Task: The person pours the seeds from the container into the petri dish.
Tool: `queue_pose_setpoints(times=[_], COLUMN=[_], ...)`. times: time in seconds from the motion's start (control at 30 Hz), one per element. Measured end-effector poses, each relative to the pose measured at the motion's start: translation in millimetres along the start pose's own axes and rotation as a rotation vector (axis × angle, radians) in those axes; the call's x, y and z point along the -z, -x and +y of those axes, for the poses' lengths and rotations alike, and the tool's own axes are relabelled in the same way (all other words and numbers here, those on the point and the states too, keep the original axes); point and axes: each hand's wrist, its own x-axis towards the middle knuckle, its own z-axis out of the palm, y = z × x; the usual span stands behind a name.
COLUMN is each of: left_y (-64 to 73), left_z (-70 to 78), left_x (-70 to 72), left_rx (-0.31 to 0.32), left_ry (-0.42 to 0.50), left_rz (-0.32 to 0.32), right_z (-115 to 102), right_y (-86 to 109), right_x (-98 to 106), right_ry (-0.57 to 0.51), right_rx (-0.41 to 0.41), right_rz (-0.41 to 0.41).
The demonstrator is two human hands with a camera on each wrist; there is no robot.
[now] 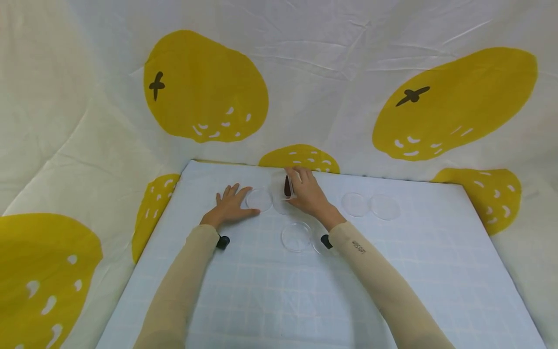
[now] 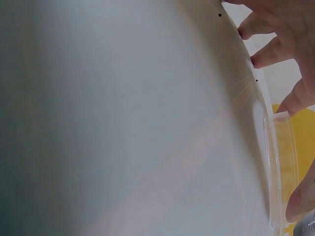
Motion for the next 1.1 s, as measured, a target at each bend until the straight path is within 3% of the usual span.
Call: queue_pose_setpoints(times=[0.4,0.83,1.1], left_y=[-0.1,0.0,1.7], left_z=[1.5,1.3,2.9], left_x=[2.6,-0.8,1.4], left_rx=[-0.005,0.003,0.001], left_ry=[0.007,-0.005,-0.006], left_rz=[0.009,0.005,0.01], right_z=[-11,-16,-19], right_y=[-11.7,-17.3,-21.3], right_x=[-6,-12,-16], right_ry=[0.112,0.187,0.223], right_rx=[0.036,0.142,0.131], right_rz=[-0.007,0.132,0.124])
